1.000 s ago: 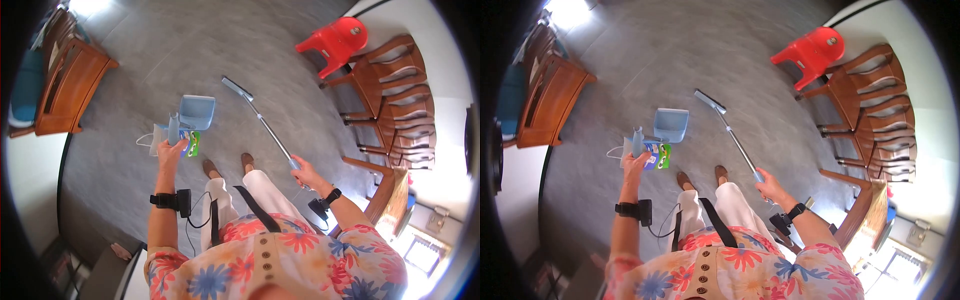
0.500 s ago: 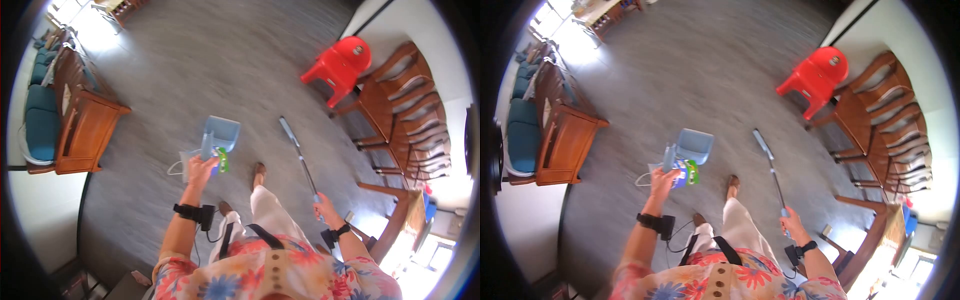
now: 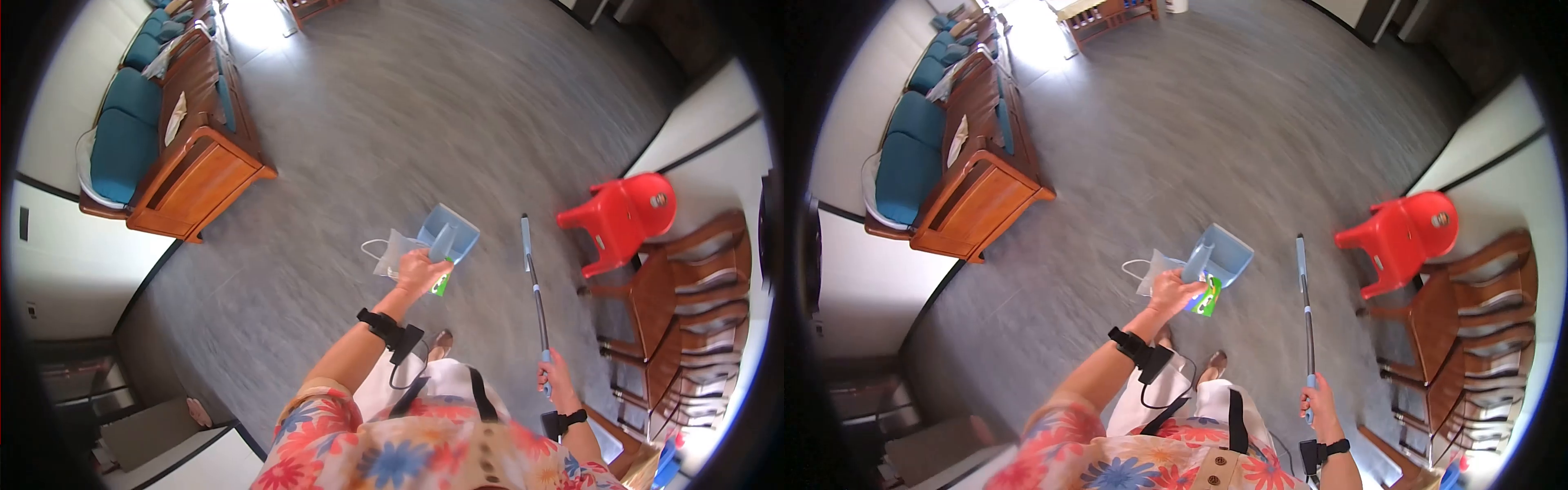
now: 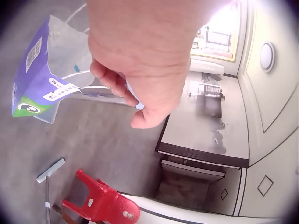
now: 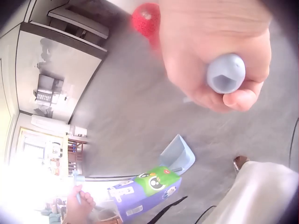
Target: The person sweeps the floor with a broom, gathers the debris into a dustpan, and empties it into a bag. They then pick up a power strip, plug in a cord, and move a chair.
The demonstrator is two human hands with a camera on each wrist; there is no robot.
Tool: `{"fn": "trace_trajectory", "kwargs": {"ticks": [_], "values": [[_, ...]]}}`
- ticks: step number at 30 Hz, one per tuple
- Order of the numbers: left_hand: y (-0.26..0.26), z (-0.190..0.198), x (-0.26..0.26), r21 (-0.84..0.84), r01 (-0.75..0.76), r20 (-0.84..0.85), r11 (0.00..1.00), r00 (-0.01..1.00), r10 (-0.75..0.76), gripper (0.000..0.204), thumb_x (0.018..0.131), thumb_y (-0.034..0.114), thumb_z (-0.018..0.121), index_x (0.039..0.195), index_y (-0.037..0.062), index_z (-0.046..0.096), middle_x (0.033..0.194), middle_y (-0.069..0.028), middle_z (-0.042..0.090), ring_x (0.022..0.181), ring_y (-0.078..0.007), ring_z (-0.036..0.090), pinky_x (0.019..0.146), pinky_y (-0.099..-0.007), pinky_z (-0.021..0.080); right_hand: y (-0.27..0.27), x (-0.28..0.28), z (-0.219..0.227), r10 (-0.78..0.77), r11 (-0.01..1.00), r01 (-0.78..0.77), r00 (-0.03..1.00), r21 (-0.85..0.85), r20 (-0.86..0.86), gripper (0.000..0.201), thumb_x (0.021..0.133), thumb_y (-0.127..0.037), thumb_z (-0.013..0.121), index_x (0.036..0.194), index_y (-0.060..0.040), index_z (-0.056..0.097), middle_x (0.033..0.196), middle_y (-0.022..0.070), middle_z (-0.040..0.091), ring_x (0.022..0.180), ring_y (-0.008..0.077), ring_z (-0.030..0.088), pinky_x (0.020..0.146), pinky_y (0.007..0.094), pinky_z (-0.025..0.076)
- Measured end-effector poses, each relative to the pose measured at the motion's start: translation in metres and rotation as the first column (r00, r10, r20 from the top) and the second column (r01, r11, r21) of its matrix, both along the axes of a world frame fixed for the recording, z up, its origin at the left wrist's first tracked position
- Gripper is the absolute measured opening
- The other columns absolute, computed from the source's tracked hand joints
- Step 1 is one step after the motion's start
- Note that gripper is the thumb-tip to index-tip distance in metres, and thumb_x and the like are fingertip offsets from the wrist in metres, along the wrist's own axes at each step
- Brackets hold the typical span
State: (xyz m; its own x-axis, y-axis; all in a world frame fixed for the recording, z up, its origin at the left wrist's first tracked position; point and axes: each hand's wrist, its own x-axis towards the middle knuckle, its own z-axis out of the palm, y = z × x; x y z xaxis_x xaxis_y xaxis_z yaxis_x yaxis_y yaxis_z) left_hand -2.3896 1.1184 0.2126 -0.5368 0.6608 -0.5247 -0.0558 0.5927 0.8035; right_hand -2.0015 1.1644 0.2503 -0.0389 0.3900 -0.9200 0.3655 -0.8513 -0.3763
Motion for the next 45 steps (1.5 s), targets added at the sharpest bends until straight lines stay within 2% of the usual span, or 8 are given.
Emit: {"fn": "trace_trajectory", "kwargs": {"ticks": [7, 14, 20, 27, 29, 33, 38, 45], "values": [[0.048, -0.012, -0.081, -0.035, 0.093, -0.123, 0.995, 0.988, -0.097, 0.029, 0.065, 0.028, 0.070, 0.081, 0.0041, 0.069, 0.065, -0.0038, 0.064, 0.060, -0.0082, 0.059, 0.058, -0.0255, 0.047, 0.092, -0.099, 0.026, 0.102, 0.991, -0.097, 0.993, 0.087, -0.059, 0.072, 0.074, 0.002, 0.048, 0.139, -0.0135, 0.021, 0.062, 0.0035, 0.044, 0.041, 0.0101, 0.038, 0.034, 0.0280, 0.036], [0.102, 0.043, -0.196, 0.005, -0.054, -0.081, 0.999, 0.995, 0.054, 0.027, 0.066, 0.028, 0.070, 0.078, 0.0040, 0.069, 0.061, -0.0015, 0.062, 0.055, -0.0057, 0.055, 0.054, -0.0247, 0.046, 0.175, -0.207, 0.032, 0.125, 0.986, -0.113, 0.988, 0.122, -0.093, 0.073, 0.074, 0.003, 0.049, 0.140, -0.0121, 0.021, 0.060, 0.0040, 0.045, 0.040, 0.0105, 0.039, 0.033, 0.0277, 0.036], [0.133, 0.005, -0.288, 0.111, -0.302, -0.071, 0.947, 0.948, 0.310, 0.026, 0.066, 0.028, 0.070, 0.077, 0.0044, 0.069, 0.060, 0.0018, 0.062, 0.056, -0.0036, 0.053, 0.053, -0.0239, 0.045, 0.260, -0.296, 0.015, 0.235, 0.965, -0.221, 0.967, 0.139, -0.097, 0.074, 0.073, 0.003, 0.050, 0.140, -0.0100, 0.020, 0.060, 0.0051, 0.046, 0.039, 0.0117, 0.040, 0.032, 0.0285, 0.036], [0.158, 0.000, -0.414, 0.009, -0.368, -0.305, 0.930, 0.884, 0.353, 0.024, 0.065, 0.028, 0.070, 0.074, 0.0052, 0.068, 0.058, 0.0019, 0.060, 0.056, -0.0040, 0.053, 0.053, -0.0231, 0.045, 0.378, -0.430, -0.008, 0.484, 0.873, -0.475, 0.871, 0.111, -0.078, 0.076, 0.073, 0.004, 0.051, 0.140, -0.0101, 0.019, 0.058, 0.0048, 0.047, 0.039, 0.0121, 0.043, 0.033, 0.0297, 0.037], [0.161, -0.002, -0.449, -0.067, -0.401, -0.358, 0.914, 0.864, 0.353, 0.030, 0.061, 0.037, 0.064, 0.069, 0.0088, 0.067, 0.056, -0.0047, 0.061, 0.055, -0.0146, 0.059, 0.058, -0.0297, 0.048, 0.400, -0.475, -0.004, 0.534, 0.844, -0.525, 0.842, 0.106, -0.082, 0.075, 0.073, 0.004, 0.051, 0.140, -0.0099, 0.019, 0.058, 0.0048, 0.047, 0.039, 0.0122, 0.043, 0.033, 0.0297, 0.037], [0.155, 0.000, -0.500, -0.045, -0.445, -0.323, 0.895, 0.854, 0.408, 0.030, 0.061, 0.038, 0.063, 0.069, 0.0090, 0.067, 0.057, -0.0050, 0.061, 0.055, -0.0163, 0.060, 0.060, -0.0306, 0.048, 0.408, -0.537, 0.006, 0.592, 0.806, -0.587, 0.800, 0.079, -0.094, 0.075, 0.074, 0.003, 0.051, 0.140, -0.0104, 0.019, 0.058, 0.0049, 0.047, 0.040, 0.0123, 0.043, 0.034, 0.0295, 0.037], [0.133, -0.042, -0.561, 0.017, -0.410, -0.247, 0.912, 0.882, 0.401, 0.028, 0.066, 0.031, 0.069, 0.079, 0.0065, 0.068, 0.062, -0.0003, 0.061, 0.057, -0.0079, 0.055, 0.058, -0.0251, 0.046, 0.384, -0.610, -0.010, 0.605, 0.796, -0.600, 0.792, 0.079, -0.084, 0.075, 0.074, 0.003, 0.053, 0.140, -0.0118, 0.020, 0.058, 0.0048, 0.047, 0.039, 0.0118, 0.042, 0.033, 0.0298, 0.037], [0.109, 0.008, -0.602, -0.189, -0.079, -0.021, 0.979, 0.997, 0.077, 0.045, 0.074, 0.046, 0.067, 0.093, 0.0060, 0.066, 0.083, -0.0055, 0.064, 0.080, -0.0122, 0.059, 0.074, -0.0272, 0.046, 0.353, -0.684, -0.032, 0.571, 0.821, -0.570, 0.818, 0.036, -0.068, 0.075, 0.074, 0.002, 0.052, 0.140, -0.0127, 0.020, 0.057, 0.0048, 0.047, 0.038, 0.0112, 0.041, 0.032, 0.0294, 0.036]]}}
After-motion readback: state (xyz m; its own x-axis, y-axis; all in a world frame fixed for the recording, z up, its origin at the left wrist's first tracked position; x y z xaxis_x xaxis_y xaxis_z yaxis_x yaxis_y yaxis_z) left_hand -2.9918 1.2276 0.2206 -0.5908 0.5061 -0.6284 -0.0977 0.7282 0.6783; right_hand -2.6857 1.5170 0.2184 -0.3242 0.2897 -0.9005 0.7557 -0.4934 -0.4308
